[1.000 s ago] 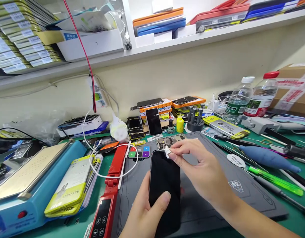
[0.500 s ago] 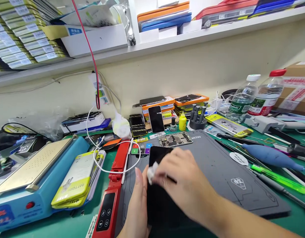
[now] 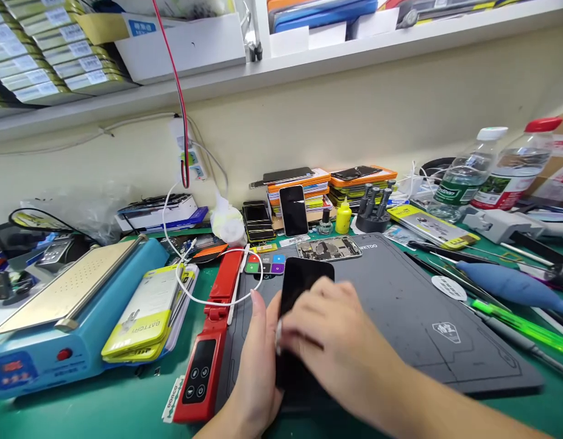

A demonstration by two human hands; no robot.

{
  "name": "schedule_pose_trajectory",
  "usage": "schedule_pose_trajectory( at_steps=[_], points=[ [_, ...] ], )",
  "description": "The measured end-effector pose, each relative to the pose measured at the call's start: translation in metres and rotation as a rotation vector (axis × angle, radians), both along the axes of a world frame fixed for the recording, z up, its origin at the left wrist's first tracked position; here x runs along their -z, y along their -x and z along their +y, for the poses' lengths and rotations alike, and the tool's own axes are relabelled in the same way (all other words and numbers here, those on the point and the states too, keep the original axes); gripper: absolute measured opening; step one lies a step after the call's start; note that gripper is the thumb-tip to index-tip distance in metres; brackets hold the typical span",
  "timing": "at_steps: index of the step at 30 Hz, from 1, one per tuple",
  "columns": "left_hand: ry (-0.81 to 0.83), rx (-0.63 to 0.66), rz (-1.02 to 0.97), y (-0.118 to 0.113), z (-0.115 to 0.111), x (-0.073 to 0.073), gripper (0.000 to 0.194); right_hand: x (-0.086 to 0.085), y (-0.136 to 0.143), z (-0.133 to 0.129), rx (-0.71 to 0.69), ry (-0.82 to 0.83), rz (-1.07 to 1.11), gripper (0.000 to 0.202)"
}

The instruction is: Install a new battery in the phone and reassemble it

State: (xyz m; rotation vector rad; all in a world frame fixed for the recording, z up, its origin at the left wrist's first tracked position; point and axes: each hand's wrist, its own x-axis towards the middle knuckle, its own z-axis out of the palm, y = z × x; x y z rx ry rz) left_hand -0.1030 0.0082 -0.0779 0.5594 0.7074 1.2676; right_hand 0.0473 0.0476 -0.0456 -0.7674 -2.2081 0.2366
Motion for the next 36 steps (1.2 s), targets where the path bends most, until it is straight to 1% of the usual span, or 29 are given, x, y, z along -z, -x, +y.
schedule_pose_trajectory(
  at_steps=[2, 4, 5, 7, 9, 10, 11, 13, 15, 16, 17, 20, 21, 22, 23, 25, 27, 28, 31, 32, 34, 36],
  points=[
    [0.030, -0.006, -0.005, -0.001, -0.001, -0.003, 0.086, -0.009, 0.001, 0.019, 0.084, 0.005, 0.039, 0.014],
    [0.059, -0.018, -0.006, -0.003, -0.001, -0.007, 0.085, -0.012, 0.002, 0.028, 0.137, 0.021, 0.066, 0.014],
    [0.071, -0.031, -0.006, -0.003, 0.000, -0.009, 0.083, -0.010, 0.002, 0.025, 0.129, 0.027, 0.063, 0.016],
    [0.090, -0.073, -0.005, -0.003, 0.001, -0.012, 0.078, -0.003, -0.001, 0.008, 0.053, 0.040, 0.025, 0.019],
    [0.118, -0.125, -0.002, -0.003, 0.003, -0.014, 0.071, 0.003, -0.008, -0.006, -0.010, 0.036, -0.011, 0.019],
    [0.139, -0.142, 0.002, -0.003, 0.003, -0.014, 0.068, 0.003, -0.013, -0.008, -0.014, 0.035, -0.024, 0.017],
    [0.163, -0.149, 0.008, -0.003, 0.003, -0.014, 0.066, 0.001, -0.017, -0.004, 0.002, 0.033, -0.027, 0.017],
    [0.216, -0.135, 0.022, -0.004, 0.002, -0.015, 0.065, -0.007, -0.024, 0.013, 0.078, 0.031, -0.024, 0.018],
    [0.253, -0.122, 0.038, -0.004, 0.001, -0.015, 0.066, -0.014, -0.026, 0.026, 0.145, 0.024, -0.018, 0.017],
    [0.258, -0.142, 0.045, -0.004, 0.001, -0.015, 0.064, -0.015, -0.026, 0.026, 0.136, 0.021, -0.026, 0.018],
    [0.255, -0.175, 0.052, -0.005, 0.001, -0.015, 0.060, -0.014, -0.025, 0.022, 0.096, 0.021, -0.052, 0.019],
    [0.224, -0.286, 0.065, -0.006, 0.001, -0.014, 0.040, -0.010, -0.021, 0.001, -0.082, 0.008, -0.131, 0.023],
    [0.216, -0.305, 0.068, -0.007, 0.001, -0.013, 0.036, -0.011, -0.020, -0.001, -0.100, 0.014, -0.156, 0.022],
    [0.214, -0.303, 0.070, -0.008, 0.001, -0.013, 0.034, -0.013, -0.019, 0.002, -0.093, 0.007, -0.153, 0.022],
    [0.216, -0.285, 0.070, -0.009, 0.000, -0.014, 0.036, -0.016, -0.018, 0.009, -0.057, 0.007, -0.145, 0.022],
    [0.227, -0.223, 0.068, -0.011, -0.001, -0.015, 0.047, -0.024, -0.015, 0.027, 0.052, 0.010, -0.116, 0.018],
    [0.248, -0.170, 0.064, -0.010, 0.000, -0.017, 0.057, -0.028, -0.012, 0.039, 0.110, 0.026, -0.095, 0.020],
    [0.256, -0.175, 0.066, -0.010, 0.000, -0.017, 0.056, -0.028, -0.011, 0.039, 0.103, 0.034, -0.096, 0.020],
    [0.261, -0.247, 0.070, -0.007, 0.002, -0.018, 0.045, -0.024, -0.008, 0.031, -0.008, 0.059, -0.150, 0.019],
    [0.261, -0.252, 0.066, -0.006, 0.003, -0.018, 0.044, -0.024, -0.008, 0.031, -0.017, 0.059, -0.165, 0.017],
    [0.269, -0.200, 0.054, -0.006, 0.003, -0.020, 0.045, -0.027, -0.009, 0.040, 0.033, 0.044, -0.163, 0.015],
    [0.289, -0.121, 0.045, -0.006, 0.002, -0.023, 0.051, -0.030, -0.012, 0.052, 0.124, 0.025, -0.130, 0.017]
  ],
)
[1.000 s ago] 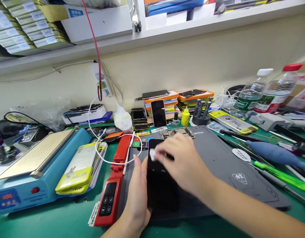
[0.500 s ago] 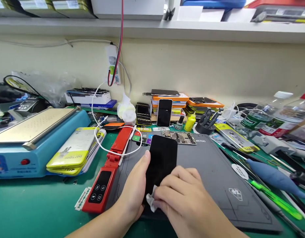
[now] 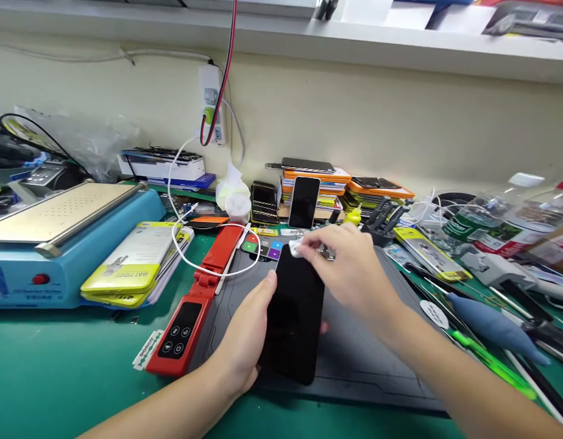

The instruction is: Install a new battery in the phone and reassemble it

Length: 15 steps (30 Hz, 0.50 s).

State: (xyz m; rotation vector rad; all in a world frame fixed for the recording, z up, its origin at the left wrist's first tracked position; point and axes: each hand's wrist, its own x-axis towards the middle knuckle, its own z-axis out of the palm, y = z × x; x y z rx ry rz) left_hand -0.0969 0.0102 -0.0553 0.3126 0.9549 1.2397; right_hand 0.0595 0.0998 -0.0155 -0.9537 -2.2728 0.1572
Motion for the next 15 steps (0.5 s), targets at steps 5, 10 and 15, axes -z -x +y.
schedule_pose_trajectory(
  at_steps=[5, 10, 15],
  points=[
    [-0.035, -0.066, 0.028, 0.001, 0.001, 0.002, 0.045, 0.009, -0.011, -0.031, -0.069, 0.004, -0.011, 0.017],
    [-0.081, -0.148, 0.066, 0.002, 0.000, 0.008, 0.032, 0.013, -0.014, -0.048, -0.164, 0.044, -0.048, 0.020],
    [-0.058, -0.023, 0.030, 0.001, -0.001, 0.007, 0.048, 0.008, -0.013, -0.022, -0.037, -0.026, 0.011, 0.014]
  ],
)
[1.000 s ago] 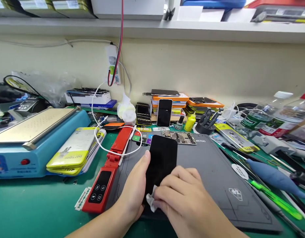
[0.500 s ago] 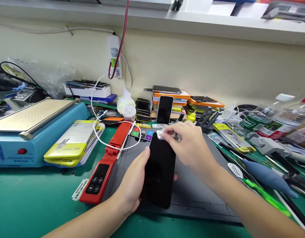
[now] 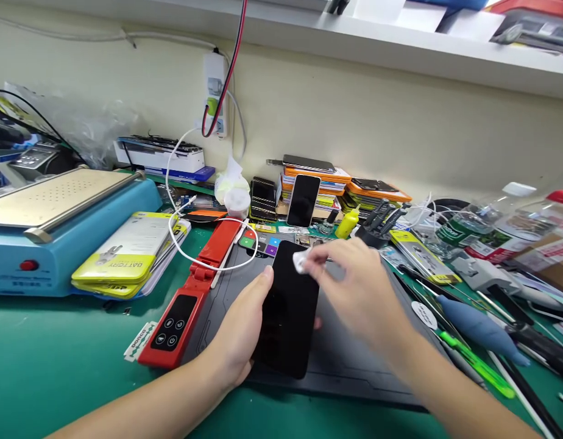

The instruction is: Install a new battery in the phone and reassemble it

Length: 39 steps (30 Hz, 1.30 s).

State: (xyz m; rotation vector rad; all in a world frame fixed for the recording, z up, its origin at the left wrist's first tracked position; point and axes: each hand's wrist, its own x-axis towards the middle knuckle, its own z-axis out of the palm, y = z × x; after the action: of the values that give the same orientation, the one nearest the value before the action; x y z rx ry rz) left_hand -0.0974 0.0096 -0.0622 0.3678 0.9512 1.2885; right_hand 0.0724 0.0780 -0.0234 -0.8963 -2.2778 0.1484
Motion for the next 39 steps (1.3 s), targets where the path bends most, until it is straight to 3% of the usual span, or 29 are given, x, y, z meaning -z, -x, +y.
schedule_pose_trajectory(
  at_steps=[4, 8, 10, 12, 15, 18, 20, 27, 32, 37, 39],
  points=[
    [-0.050, -0.092, 0.037, 0.000, 0.002, 0.005, 0.038, 0.002, 0.018, -0.011, -0.078, 0.015, -0.078, 0.015],
    [-0.021, 0.014, -0.015, 0.000, 0.000, 0.002, 0.053, -0.006, 0.036, 0.018, 0.090, 0.006, -0.070, 0.019],
    [0.001, 0.045, -0.036, 0.000, -0.001, -0.002, 0.059, -0.006, 0.032, 0.035, 0.147, 0.020, -0.065, 0.020],
    [0.006, 0.040, -0.040, 0.000, 0.000, -0.005, 0.057, -0.001, 0.021, 0.035, 0.183, 0.031, -0.050, 0.019],
    [0.007, -0.011, -0.032, 0.001, 0.002, -0.005, 0.051, 0.013, 0.001, 0.000, 0.168, 0.035, -0.026, 0.019],
    [0.000, -0.111, -0.020, 0.001, 0.003, 0.000, 0.045, 0.022, -0.009, -0.045, 0.037, 0.047, -0.059, 0.023],
    [0.001, -0.132, -0.016, 0.001, 0.002, 0.002, 0.043, 0.020, -0.009, -0.054, -0.021, 0.058, -0.081, 0.022],
    [0.012, 0.040, -0.040, 0.001, -0.001, -0.005, 0.051, -0.005, -0.007, 0.015, 0.126, 0.051, -0.043, 0.019],
    [-0.026, -0.017, -0.036, 0.001, -0.001, -0.005, 0.045, 0.003, -0.006, 0.006, 0.081, 0.067, -0.063, 0.023],
    [-0.020, 0.047, -0.042, 0.001, -0.001, -0.007, 0.053, -0.004, -0.006, 0.032, 0.174, 0.106, 0.032, 0.026],
    [-0.019, 0.046, -0.053, 0.002, -0.001, -0.007, 0.053, -0.001, -0.007, 0.030, 0.190, 0.101, 0.057, 0.026]
  ],
)
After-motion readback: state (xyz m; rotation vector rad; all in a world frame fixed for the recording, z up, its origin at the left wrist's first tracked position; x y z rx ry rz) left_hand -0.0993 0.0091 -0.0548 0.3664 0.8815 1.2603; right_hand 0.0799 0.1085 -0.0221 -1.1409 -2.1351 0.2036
